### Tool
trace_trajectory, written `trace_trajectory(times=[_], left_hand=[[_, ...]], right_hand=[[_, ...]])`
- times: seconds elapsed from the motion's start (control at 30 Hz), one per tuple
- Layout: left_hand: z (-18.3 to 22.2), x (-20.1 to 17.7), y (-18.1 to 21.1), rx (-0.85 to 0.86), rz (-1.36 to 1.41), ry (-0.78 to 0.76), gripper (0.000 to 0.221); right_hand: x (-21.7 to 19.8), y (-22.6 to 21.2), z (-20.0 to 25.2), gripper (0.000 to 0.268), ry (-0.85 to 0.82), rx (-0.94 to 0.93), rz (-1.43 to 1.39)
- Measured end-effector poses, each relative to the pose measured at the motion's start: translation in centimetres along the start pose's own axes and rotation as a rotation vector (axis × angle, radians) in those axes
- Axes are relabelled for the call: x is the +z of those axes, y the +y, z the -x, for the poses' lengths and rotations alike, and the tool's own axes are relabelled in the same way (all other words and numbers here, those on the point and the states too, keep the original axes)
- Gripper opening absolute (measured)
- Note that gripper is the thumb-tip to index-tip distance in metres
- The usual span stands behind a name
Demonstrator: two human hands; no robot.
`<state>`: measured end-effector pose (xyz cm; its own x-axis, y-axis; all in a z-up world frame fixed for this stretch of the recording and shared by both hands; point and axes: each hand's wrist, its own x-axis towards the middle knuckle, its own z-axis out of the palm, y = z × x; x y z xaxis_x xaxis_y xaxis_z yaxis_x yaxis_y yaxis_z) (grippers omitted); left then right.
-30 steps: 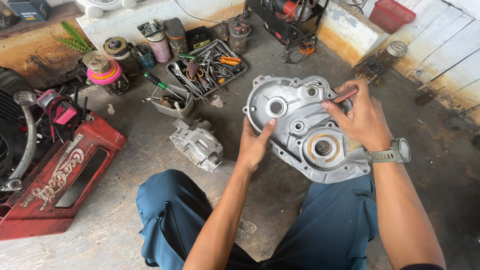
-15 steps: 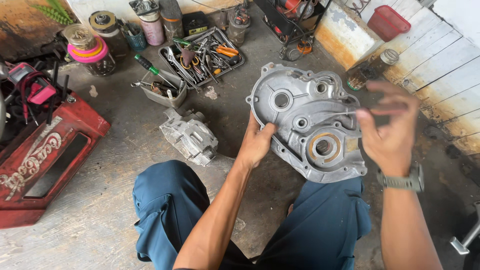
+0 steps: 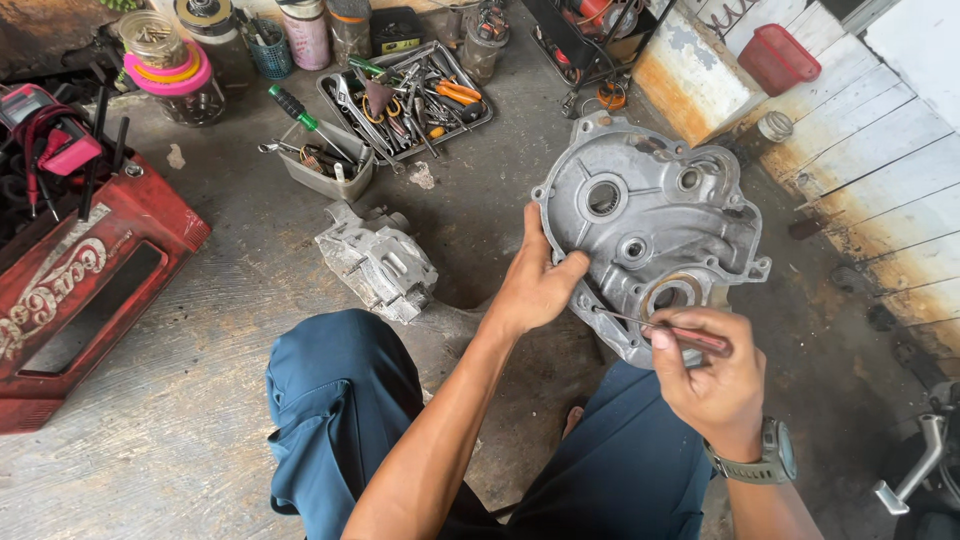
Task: The person holds a silver engine casing and uses a small metal tool to scrape and clean the inner surfaces and edges. The person rotates the casing to access different areas and continues scraping along the perimeter and around circular openings.
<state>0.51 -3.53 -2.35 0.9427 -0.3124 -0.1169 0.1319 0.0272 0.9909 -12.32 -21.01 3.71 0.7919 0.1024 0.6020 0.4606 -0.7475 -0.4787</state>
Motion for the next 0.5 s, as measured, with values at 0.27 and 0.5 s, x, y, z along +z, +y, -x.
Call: trace_trajectory(times=[0.27, 0.5], left_hand=[[0.2, -0.2, 0.5, 0.005, -0.023, -0.003, 0.106], [-0.4, 0.2, -0.9, 0.088, -0.057, 0.006, 0.106]], right_hand=[[0.4, -0.1, -1.0, 0.025, -0.155, -0.162, 0.098], [0.7, 0.0, -1.6, 0.023, -0.268, -0.209, 0.095]])
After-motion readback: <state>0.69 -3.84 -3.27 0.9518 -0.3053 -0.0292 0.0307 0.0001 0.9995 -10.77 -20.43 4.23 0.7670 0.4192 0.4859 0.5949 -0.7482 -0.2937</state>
